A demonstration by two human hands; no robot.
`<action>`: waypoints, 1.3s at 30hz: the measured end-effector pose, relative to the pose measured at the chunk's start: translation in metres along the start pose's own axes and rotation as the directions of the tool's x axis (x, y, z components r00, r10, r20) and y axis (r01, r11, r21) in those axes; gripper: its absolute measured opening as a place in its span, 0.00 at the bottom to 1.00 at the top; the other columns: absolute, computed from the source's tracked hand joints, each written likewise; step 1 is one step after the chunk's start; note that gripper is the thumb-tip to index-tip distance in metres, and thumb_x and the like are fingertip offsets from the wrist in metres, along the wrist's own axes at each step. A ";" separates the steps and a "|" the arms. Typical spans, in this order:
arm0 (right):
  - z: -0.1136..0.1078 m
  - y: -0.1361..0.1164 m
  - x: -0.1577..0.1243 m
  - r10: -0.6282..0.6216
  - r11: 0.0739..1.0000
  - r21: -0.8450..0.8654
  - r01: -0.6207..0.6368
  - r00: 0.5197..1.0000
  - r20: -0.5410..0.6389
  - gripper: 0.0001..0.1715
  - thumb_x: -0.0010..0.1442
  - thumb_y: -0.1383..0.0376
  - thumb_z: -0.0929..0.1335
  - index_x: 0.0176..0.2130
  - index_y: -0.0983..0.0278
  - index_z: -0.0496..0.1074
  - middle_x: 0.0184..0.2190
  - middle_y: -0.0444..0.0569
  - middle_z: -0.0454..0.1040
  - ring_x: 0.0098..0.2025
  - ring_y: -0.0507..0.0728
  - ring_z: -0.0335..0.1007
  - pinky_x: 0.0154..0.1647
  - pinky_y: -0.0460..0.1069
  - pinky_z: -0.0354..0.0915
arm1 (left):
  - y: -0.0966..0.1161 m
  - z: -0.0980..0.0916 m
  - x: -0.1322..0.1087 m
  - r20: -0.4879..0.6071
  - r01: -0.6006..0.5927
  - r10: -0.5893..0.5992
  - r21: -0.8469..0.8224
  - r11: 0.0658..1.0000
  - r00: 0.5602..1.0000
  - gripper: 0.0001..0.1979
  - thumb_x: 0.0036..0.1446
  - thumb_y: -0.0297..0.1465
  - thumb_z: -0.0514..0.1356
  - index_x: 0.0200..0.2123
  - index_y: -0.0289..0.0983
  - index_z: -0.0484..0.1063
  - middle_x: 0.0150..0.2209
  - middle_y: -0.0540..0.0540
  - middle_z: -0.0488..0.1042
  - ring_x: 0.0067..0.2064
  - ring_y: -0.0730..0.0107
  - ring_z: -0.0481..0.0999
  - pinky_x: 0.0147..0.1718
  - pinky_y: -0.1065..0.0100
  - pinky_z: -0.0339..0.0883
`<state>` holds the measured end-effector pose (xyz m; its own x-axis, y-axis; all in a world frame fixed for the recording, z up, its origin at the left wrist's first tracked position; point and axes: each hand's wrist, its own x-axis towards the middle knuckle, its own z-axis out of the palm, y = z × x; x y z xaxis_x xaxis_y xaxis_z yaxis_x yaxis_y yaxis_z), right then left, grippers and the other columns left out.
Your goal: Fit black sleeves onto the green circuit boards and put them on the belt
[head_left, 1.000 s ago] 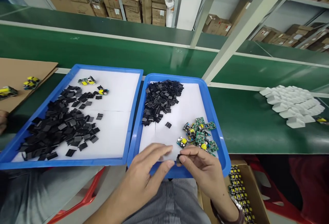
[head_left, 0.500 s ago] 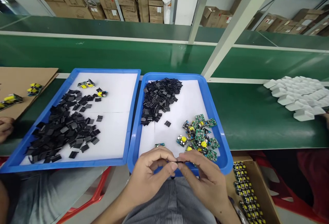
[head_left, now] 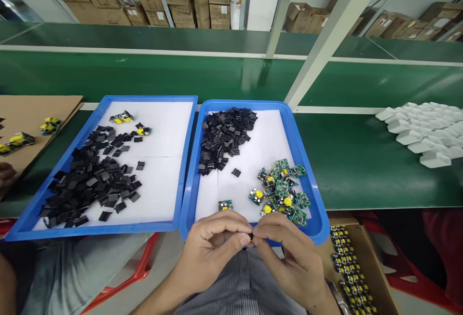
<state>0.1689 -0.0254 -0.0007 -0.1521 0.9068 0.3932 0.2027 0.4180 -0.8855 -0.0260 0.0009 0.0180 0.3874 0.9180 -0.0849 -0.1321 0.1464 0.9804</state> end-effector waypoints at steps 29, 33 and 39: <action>0.006 0.007 0.002 0.196 0.970 0.160 -0.182 0.978 -0.071 0.21 0.63 0.75 0.73 0.51 0.54 0.83 0.36 0.49 0.82 0.38 0.57 0.79 0.37 0.49 0.78 | -0.009 0.001 0.001 -0.031 -0.015 0.013 -0.070 0.997 0.999 0.07 0.69 0.28 0.62 0.45 0.37 0.81 0.39 0.46 0.78 0.34 0.70 0.83 0.37 0.67 0.81; 0.005 0.009 0.002 0.165 0.979 0.133 -0.157 0.985 -0.053 0.21 0.63 0.76 0.73 0.51 0.56 0.82 0.36 0.49 0.83 0.38 0.57 0.79 0.36 0.49 0.78 | -0.012 0.001 -0.002 -0.044 -0.063 0.063 0.004 0.998 0.997 0.08 0.70 0.26 0.61 0.46 0.38 0.81 0.38 0.45 0.79 0.33 0.71 0.83 0.35 0.69 0.80; 0.008 0.010 -0.001 0.127 0.989 0.084 -0.123 0.990 -0.053 0.20 0.63 0.77 0.73 0.49 0.56 0.82 0.37 0.48 0.83 0.39 0.56 0.80 0.39 0.50 0.78 | -0.022 0.009 -0.008 -0.127 -0.104 0.114 0.078 0.991 0.985 0.07 0.69 0.27 0.62 0.44 0.36 0.82 0.36 0.45 0.79 0.30 0.71 0.81 0.31 0.69 0.81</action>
<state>0.1634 -0.0227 -0.0115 -0.0734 0.9543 0.2898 0.1380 0.2975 -0.9447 -0.0181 -0.0128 -0.0009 0.2510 0.9680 0.0053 -0.1001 0.0205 0.9948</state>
